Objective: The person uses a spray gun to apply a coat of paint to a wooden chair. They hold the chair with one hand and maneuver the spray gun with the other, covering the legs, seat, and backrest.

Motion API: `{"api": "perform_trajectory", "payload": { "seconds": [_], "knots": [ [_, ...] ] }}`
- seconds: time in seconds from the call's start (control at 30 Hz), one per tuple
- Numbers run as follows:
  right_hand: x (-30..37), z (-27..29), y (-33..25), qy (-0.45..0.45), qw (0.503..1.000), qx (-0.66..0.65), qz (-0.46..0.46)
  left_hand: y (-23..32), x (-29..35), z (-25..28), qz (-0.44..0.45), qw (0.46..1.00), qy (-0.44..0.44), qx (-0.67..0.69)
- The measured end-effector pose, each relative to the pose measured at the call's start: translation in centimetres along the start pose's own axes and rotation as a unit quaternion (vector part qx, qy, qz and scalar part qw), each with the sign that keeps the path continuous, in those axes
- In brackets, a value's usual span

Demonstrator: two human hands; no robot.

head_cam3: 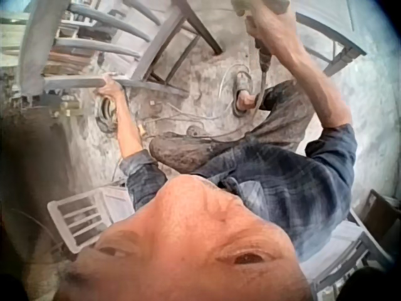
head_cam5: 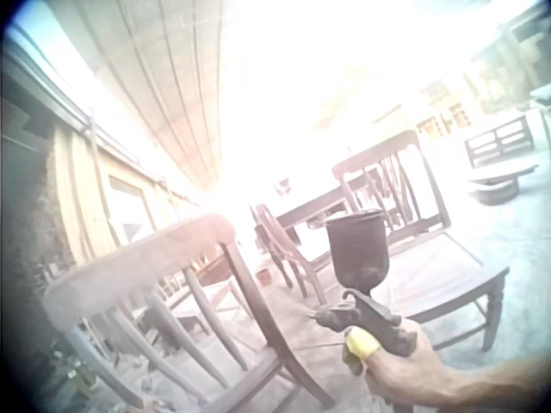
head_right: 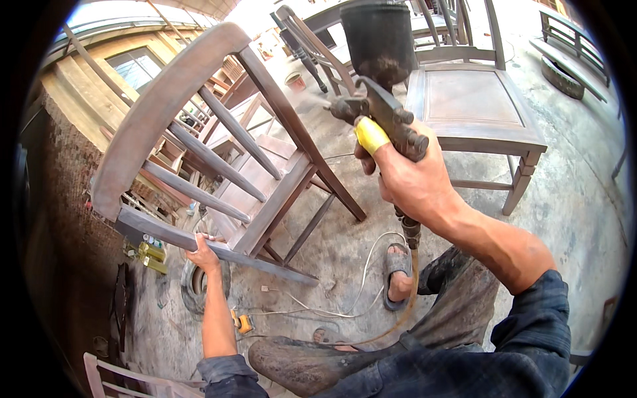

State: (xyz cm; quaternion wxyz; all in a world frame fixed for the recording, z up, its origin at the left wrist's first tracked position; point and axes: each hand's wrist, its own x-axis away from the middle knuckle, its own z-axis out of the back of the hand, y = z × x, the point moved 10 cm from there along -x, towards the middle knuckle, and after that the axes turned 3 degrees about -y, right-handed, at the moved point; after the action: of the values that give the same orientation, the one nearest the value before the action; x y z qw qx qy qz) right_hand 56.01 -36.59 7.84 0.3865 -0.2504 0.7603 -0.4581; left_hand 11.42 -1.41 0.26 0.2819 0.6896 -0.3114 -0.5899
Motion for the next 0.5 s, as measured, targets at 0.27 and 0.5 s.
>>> {"api": "perform_trajectory", "payload": {
  "seconds": [0.27, 0.5],
  "knots": [
    [-2.0, -1.9, -6.5, -0.027, 0.988, 0.019, 0.153, -1.1, -0.6, 1.0, 0.007, 1.0, -0.011, -0.003],
    [-1.4, -2.0, -2.1, -0.042, 0.986, 0.079, 0.139, -1.6, -0.6, 0.8, 0.003, 1.0, -0.015, -0.013]
  ]
}}
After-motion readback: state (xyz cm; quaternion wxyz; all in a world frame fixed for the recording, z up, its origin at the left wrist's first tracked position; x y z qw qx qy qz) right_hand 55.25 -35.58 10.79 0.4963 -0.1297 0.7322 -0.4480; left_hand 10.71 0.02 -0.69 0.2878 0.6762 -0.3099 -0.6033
